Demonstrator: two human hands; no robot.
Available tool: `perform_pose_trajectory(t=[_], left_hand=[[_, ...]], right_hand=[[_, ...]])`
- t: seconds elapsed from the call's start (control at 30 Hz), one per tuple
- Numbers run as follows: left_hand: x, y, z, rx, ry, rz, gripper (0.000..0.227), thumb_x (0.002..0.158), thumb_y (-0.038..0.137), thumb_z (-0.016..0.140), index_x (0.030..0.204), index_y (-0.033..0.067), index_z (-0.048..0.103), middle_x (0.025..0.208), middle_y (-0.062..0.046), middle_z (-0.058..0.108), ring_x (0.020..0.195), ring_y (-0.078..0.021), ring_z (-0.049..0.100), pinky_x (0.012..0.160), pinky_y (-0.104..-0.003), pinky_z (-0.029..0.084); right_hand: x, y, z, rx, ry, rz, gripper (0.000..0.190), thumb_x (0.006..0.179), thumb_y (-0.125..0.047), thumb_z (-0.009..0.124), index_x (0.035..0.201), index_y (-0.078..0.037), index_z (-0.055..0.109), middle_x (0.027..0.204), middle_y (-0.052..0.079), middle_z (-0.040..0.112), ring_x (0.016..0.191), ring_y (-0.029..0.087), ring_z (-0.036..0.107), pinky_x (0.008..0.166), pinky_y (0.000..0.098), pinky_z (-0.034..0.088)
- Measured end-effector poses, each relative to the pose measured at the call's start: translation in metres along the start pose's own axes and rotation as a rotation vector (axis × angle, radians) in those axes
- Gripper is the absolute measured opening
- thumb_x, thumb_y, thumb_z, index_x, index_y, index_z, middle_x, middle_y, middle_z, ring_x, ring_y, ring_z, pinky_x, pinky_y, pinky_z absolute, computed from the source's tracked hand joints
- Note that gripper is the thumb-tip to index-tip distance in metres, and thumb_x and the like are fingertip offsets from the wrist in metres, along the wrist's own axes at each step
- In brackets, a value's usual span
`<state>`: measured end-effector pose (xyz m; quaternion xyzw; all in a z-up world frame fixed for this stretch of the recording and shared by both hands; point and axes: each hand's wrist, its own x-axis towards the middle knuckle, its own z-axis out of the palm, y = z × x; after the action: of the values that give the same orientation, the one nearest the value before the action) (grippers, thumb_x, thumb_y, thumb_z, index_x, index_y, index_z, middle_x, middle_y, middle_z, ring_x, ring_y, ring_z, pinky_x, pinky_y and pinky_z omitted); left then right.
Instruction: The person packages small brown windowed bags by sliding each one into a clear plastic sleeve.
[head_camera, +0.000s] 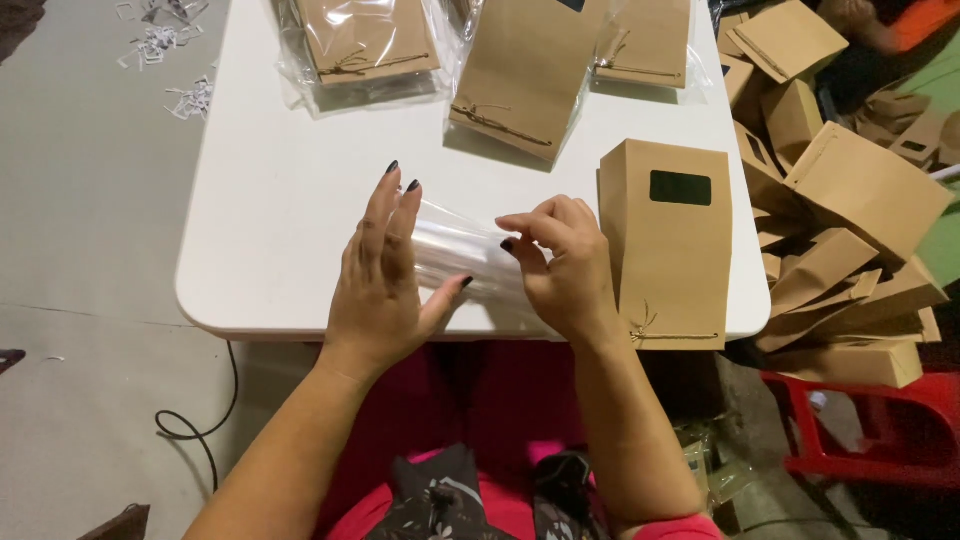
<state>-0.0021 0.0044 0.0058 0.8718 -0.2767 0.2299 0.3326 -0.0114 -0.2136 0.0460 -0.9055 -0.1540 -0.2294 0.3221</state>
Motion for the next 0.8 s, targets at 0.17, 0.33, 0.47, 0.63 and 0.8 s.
perform_pose_trajectory(t=[0.17,0.33,0.47,0.63,0.8], left_hand=[[-0.002,-0.001,0.001,-0.078,-0.022,-0.084,0.105,0.087,0.027,0.088,0.160,0.0048,0.016,0.168,-0.015,0.023,0.150,-0.0305,0.050,0.111,-0.054,0.048],[0.001,-0.003,0.000,-0.207,0.127,0.015,0.095,0.085,0.013,0.089,0.151,-0.0009,0.022,0.156,-0.025,0.033,0.136,-0.0409,0.052,0.112,-0.048,0.055],[-0.008,-0.011,0.011,-0.122,0.128,-0.022,0.098,0.071,0.029,0.094,0.143,0.0022,0.033,0.135,-0.007,0.056,0.117,-0.0257,0.065,0.120,-0.055,0.033],[-0.005,-0.009,0.005,-0.127,0.096,0.035,0.110,0.070,0.040,0.095,0.149,0.0007,0.030,0.129,-0.005,0.064,0.114,-0.0244,0.067,0.120,-0.057,0.032],[-0.005,-0.008,0.006,-0.145,0.056,0.000,0.102,0.077,0.034,0.091,0.152,0.0022,0.029,0.132,-0.008,0.063,0.112,-0.0272,0.066,0.113,-0.053,0.040]], right_hand=[[0.008,-0.009,-0.002,0.109,0.106,0.092,0.017,0.090,0.002,0.072,0.093,-0.015,0.074,0.089,0.002,0.060,0.087,0.017,0.057,0.072,0.0278,0.051],[0.011,-0.007,0.005,0.304,0.200,0.127,0.016,0.093,0.008,0.065,0.096,-0.008,0.069,0.099,0.007,0.061,0.095,0.019,0.060,0.079,0.0278,0.053],[0.010,0.008,0.017,0.508,0.281,0.202,0.011,0.096,0.004,0.069,0.099,-0.006,0.072,0.101,0.009,0.064,0.088,0.016,0.065,0.075,0.0289,0.060],[0.014,0.005,0.018,0.537,0.339,0.172,0.007,0.097,0.003,0.068,0.099,-0.003,0.072,0.100,0.011,0.064,0.089,0.016,0.064,0.076,0.0294,0.060],[0.018,0.004,0.013,0.595,0.438,0.142,0.006,0.103,-0.001,0.063,0.099,0.001,0.068,0.100,0.014,0.063,0.090,0.016,0.062,0.080,0.0294,0.058]])
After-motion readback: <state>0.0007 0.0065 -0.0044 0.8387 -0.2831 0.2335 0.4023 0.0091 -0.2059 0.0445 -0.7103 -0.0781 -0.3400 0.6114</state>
